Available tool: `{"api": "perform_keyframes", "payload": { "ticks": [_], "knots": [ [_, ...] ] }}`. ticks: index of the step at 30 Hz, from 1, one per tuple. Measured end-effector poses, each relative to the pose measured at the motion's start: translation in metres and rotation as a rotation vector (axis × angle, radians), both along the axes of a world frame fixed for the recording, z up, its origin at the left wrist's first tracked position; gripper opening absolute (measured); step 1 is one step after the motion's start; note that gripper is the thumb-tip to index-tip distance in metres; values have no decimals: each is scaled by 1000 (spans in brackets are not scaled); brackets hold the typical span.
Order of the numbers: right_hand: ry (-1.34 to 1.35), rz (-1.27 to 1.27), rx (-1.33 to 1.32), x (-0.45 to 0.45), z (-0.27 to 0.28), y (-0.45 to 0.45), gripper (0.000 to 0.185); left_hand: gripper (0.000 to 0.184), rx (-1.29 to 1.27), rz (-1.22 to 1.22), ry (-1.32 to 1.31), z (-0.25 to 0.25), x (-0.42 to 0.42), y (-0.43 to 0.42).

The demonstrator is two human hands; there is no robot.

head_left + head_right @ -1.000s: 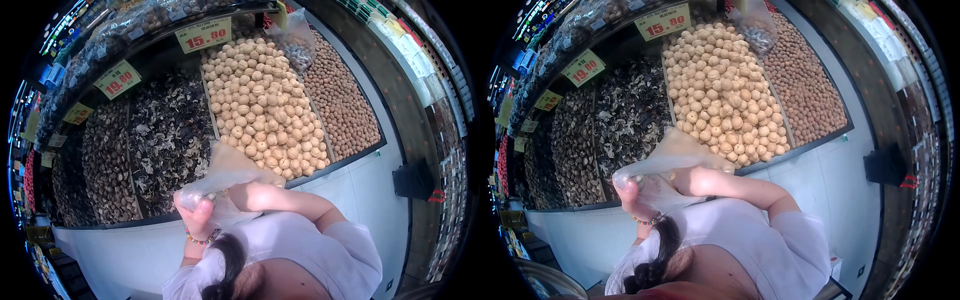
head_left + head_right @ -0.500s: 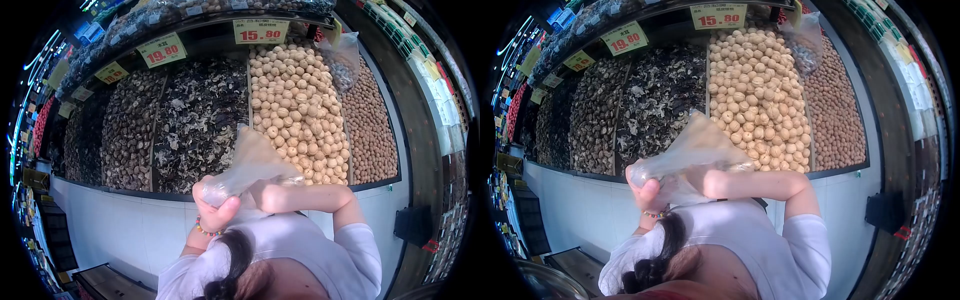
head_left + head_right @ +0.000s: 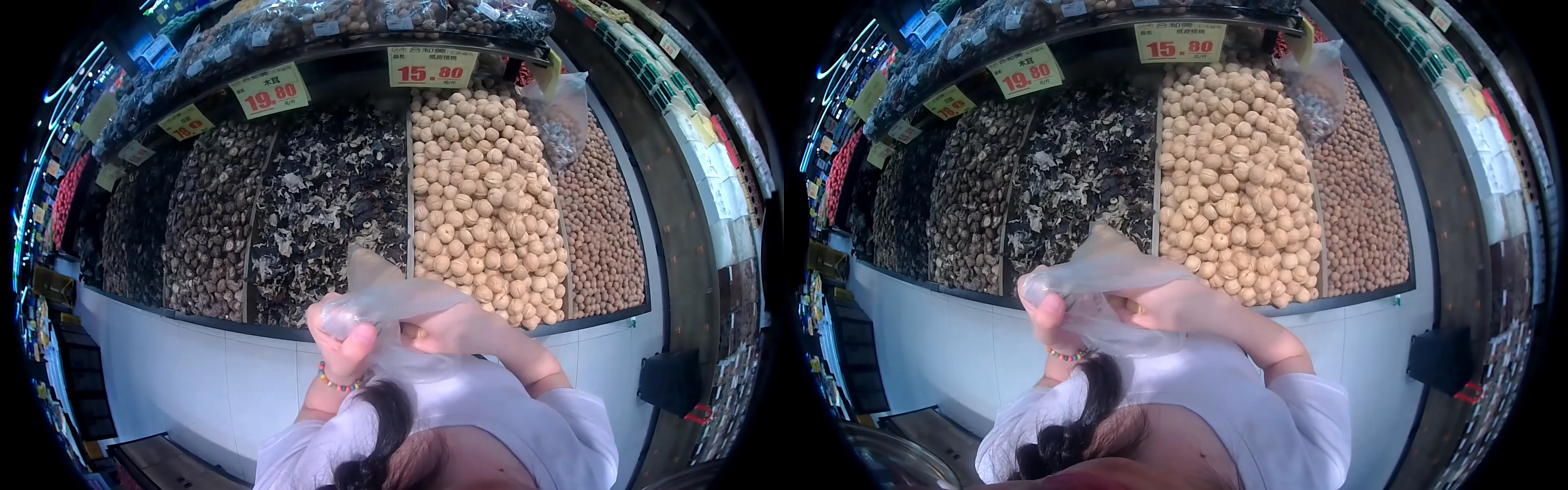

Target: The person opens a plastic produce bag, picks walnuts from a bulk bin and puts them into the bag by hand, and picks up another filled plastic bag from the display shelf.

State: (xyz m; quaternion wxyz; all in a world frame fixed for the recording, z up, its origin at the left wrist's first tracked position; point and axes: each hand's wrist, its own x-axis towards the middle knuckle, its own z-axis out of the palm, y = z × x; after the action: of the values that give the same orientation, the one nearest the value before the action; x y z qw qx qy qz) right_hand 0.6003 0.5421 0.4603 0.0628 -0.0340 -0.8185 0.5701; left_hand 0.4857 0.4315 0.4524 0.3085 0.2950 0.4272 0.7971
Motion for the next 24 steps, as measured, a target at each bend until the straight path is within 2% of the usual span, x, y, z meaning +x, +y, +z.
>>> {"api": "perform_keyframes", "payload": {
  "ticks": [2, 6, 8, 12, 17, 20, 21, 24],
  "knots": [
    [-38, -12, 17, -3, -7, -3, 30, 30, 2, 69, -73, 6, 6, 4],
    [-102, -8, 57, -14, -28, -11, 30, 23, 50, -58, 115, 13, 14, 10],
    [-112, -5, 66, -15, -28, -14, 30, 21, 44, -141, 129, 17, 13, 12],
    [-112, 2, 86, -12, -24, -12, 30, 43, -109, -189, 64, 5, 6, 0],
    [-84, 6, 136, -6, -17, -2, 31, 39, -16, -31, 98, 5, 4, 5],
    [3, -7, 189, 10, -1, 10, 31, 33, -52, -57, 144, 0, -5, 7],
    [67, -29, 174, 19, 4, 16, 31, 31, -41, -35, 81, 1, -5, 10],
    [331, -167, -43, 42, 0, 28, 27, 29, -31, 78, -48, 7, -2, 18]
  ]
}}
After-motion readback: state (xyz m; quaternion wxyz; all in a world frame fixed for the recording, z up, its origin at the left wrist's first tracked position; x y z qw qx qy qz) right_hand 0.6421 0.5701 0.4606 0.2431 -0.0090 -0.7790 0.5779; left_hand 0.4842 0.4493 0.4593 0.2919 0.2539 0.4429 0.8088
